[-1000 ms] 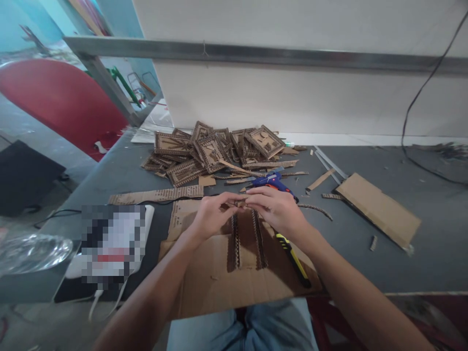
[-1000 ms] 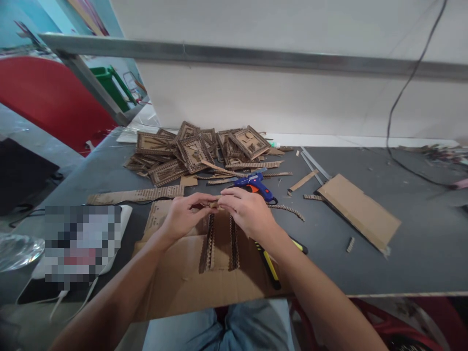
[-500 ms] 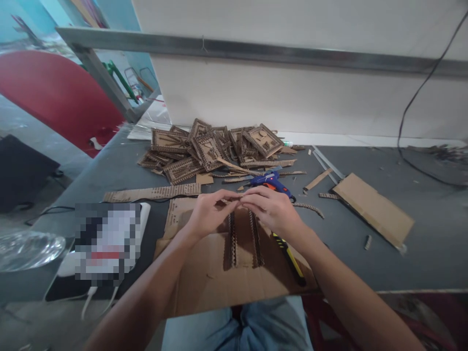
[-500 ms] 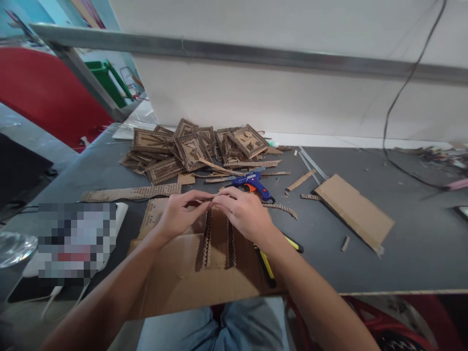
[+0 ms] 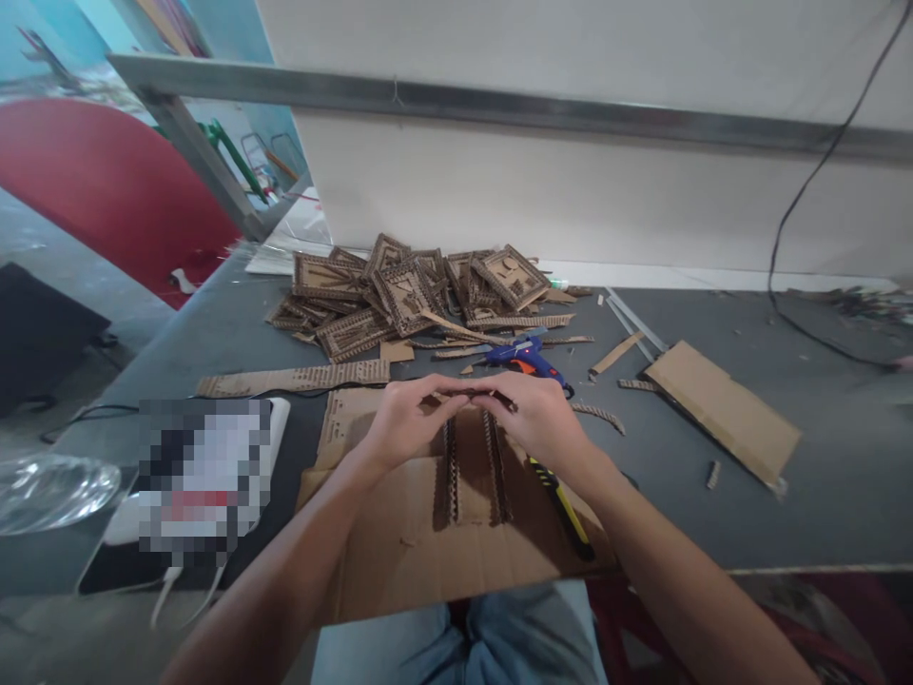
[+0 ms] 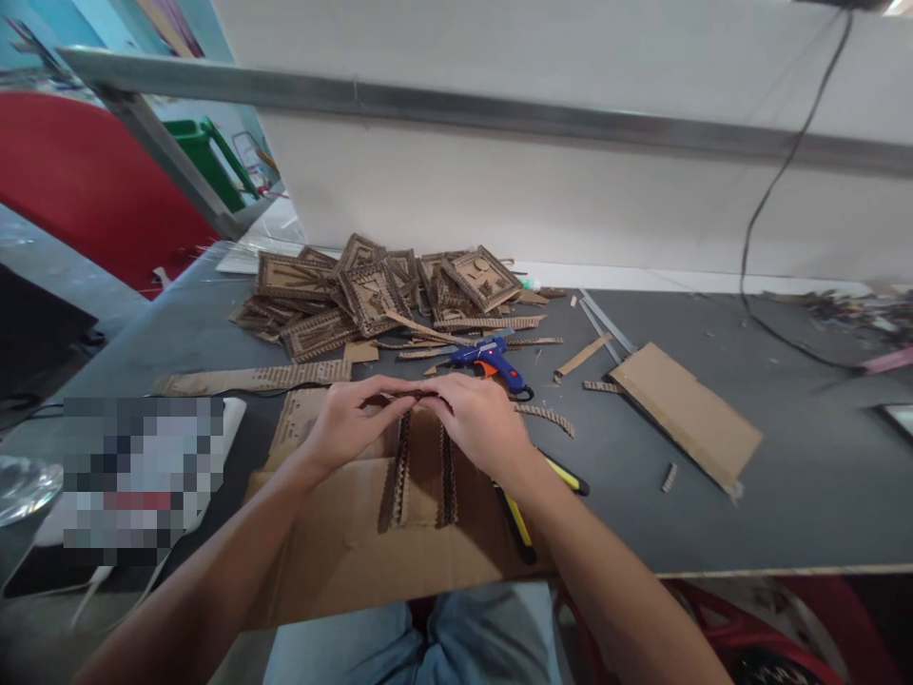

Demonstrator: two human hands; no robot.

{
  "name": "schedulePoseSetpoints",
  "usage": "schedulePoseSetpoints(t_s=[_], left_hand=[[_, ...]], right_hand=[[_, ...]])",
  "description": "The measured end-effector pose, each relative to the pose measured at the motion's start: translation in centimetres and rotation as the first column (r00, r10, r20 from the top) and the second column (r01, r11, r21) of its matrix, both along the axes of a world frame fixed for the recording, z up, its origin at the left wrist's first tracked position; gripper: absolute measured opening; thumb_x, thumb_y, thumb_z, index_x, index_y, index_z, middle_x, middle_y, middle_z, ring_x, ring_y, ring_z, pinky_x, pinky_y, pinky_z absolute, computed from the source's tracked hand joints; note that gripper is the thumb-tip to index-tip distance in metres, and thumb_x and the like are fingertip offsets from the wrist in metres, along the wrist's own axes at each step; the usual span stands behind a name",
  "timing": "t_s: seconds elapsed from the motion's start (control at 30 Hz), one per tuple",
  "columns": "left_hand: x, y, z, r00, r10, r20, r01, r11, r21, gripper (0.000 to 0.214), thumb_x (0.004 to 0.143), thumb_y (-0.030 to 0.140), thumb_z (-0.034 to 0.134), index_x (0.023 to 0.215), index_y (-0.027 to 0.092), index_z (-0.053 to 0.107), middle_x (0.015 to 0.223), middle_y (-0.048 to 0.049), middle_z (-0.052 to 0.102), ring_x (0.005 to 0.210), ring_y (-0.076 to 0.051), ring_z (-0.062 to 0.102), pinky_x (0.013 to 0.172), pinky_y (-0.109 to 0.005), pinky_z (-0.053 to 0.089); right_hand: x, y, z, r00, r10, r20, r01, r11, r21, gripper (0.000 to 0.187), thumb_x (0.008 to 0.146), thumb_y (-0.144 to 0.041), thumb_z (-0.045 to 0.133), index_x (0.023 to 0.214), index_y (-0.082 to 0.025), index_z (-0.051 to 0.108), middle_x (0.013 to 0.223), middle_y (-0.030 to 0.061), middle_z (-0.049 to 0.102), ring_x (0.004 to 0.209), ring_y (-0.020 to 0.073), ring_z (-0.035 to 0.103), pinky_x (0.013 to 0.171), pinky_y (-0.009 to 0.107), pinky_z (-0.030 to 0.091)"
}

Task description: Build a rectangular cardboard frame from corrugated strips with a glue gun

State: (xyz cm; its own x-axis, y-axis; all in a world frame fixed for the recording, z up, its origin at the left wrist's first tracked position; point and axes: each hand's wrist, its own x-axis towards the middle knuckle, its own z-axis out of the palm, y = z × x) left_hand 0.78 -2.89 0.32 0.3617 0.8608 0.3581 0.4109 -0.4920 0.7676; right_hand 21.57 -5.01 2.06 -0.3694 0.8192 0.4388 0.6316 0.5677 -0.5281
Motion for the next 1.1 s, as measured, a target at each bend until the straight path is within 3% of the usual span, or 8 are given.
schedulePoseSetpoints(t_s=[0.3, 0.57, 1.1], left_hand=[[0.03, -0.05, 0.15, 1.000, 0.029, 0.003, -0.029, 0.999, -0.043, 0.020, 0.088, 0.030, 0.071, 0.104, 0.021, 0.079, 0.091, -0.0020, 0.082, 0.077, -0.016, 0.076, 0.072, -0.024, 0.061], [0.09, 0.08, 0.22, 0.999, -0.018, -0.036, 0.018, 1.000, -0.019, 0.022, 0.091, 0.030, 0.066, 0.107, 0.024, 0.080, 0.096, -0.0018, 0.082, 0.077, -0.017, 0.077, 0.076, -0.026, 0.062], [0.13, 0.24, -0.08, 0.996, 0.022, -0.088, -0.022, 1.000, 0.007, 0.021, 0.093, 0.030, 0.064, 0.106, 0.024, 0.079, 0.099, -0.0019, 0.082, 0.079, -0.018, 0.077, 0.078, -0.028, 0.062]], right_hand=[[-0.21, -0.25, -0.02, 1.000, -0.013, -0.008, 0.013, 0.997, 0.079, 0.012, 0.096, -0.019, 0.065, 0.102, -0.021, 0.076, 0.099, 0.0040, 0.081, 0.087, 0.0190, 0.076, 0.079, 0.029, 0.057], [-0.20, -0.30, 0.04, 1.000, -0.023, -0.017, 0.024, 0.999, 0.023, 0.016, 0.095, -0.017, 0.065, 0.103, -0.023, 0.077, 0.102, 0.0044, 0.081, 0.091, 0.0194, 0.076, 0.084, 0.029, 0.058], [-0.62, -0.09, 0.40, 0.997, -0.077, 0.005, 0.077, 0.997, -0.011, 0.015, 0.090, -0.014, 0.071, 0.101, -0.023, 0.075, 0.099, 0.0035, 0.081, 0.090, 0.0206, 0.076, 0.081, 0.029, 0.057]])
